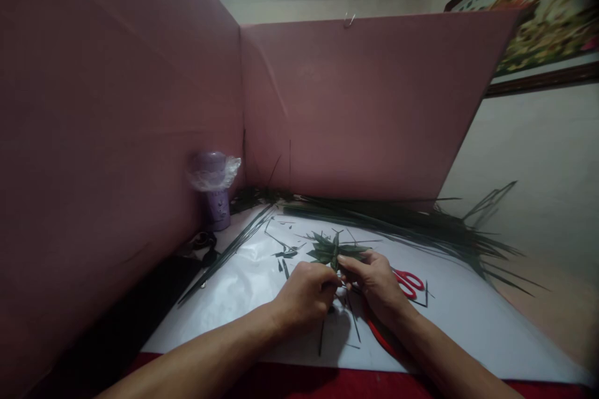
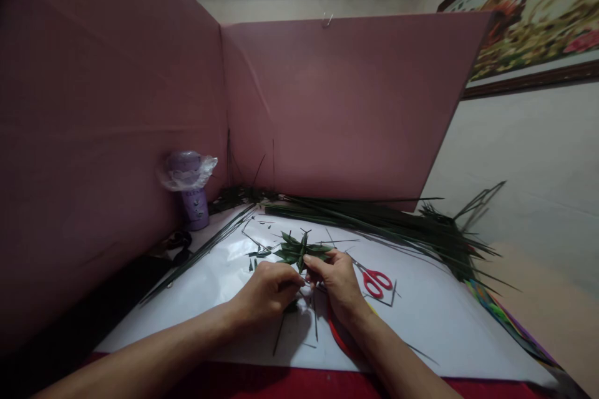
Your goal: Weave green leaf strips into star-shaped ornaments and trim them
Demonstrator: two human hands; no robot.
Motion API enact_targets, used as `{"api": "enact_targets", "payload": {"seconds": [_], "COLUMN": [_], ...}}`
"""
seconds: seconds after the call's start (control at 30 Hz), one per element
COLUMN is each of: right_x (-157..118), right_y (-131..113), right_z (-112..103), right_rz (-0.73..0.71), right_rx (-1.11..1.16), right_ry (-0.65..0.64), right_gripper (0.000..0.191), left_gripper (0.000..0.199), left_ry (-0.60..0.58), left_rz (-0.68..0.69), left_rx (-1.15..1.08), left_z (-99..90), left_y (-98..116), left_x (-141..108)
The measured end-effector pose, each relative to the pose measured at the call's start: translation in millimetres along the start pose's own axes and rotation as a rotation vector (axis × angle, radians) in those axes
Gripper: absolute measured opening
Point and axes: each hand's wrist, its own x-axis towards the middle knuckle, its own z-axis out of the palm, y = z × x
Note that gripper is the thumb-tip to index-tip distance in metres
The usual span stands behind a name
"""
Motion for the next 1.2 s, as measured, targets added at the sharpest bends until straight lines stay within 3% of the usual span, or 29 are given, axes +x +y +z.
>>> {"api": "enact_targets", "payload": {"seconds": [0.33,0.6,1.0,1.2], "right_x": [-2.5,-3.4,-5.0,-4.3], "right_y": [-1.4,-1.9,-3.3,-1.8], "right_z": [3.6,4.3,5.3,5.1], "right_rz": [0.032,0.074,0.07,0.073], "right_rx": [0.029,0.06,0.068,0.042], "right_ry": [0.05,-0.015,-0.022,-0.034], "right_gripper": [0.021,0.024,0.026,0.029], "left_gripper": [0.023,0.023,0.021,0.031], "left_ry": [-0.007,0.032,0.066,0.028], "left_rz": [-0.014,-0.031,-0.056,0.002], "left_rx": [0.008,0.03,-0.091,-0.204], "left_z": [-0.6,-0.3,-0.7,-11.1], "left_y": [2.9,-2.2,-0.9,8.3], "left_x": [0.4,0.1,0.8,1.8]}}
